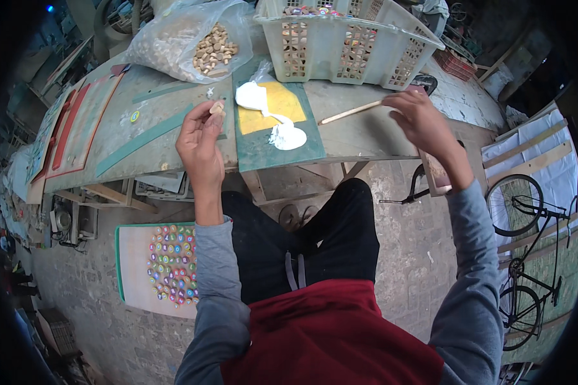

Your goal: The recorder is applying glue to small wooden components and assembling them, then placing them on a tray.

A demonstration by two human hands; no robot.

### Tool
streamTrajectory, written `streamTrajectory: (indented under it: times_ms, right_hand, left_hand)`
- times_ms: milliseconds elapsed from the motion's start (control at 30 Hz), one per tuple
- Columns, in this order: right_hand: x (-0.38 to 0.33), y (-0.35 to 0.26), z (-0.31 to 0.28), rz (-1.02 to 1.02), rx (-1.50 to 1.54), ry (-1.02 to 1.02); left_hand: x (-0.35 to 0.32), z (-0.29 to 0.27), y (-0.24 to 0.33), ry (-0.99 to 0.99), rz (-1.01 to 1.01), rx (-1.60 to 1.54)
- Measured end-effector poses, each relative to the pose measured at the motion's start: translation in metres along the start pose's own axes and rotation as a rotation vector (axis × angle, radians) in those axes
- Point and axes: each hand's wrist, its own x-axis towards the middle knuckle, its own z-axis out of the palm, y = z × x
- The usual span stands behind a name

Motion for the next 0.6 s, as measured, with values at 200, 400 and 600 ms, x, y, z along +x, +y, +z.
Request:
streamTrajectory:
  times_ms: [200, 400, 600]
  right_hand:
    - [0.028, 0.002, 0.05, -0.092, -0.275, -0.118]
    - [0.031, -0.002, 0.024, -0.147, -0.29, -0.012]
    - [0.01, -0.011, -0.009, 0.006, -0.216, -0.155]
  left_hand:
    - [-0.035, -0.005, 0.033, 0.007, -0.037, -0.097]
    - [-0.071, -0.03, 0.039, 0.029, -0.086, -0.142]
    - [-0.085, -0.036, 0.03, 0.053, -0.173, -0.162]
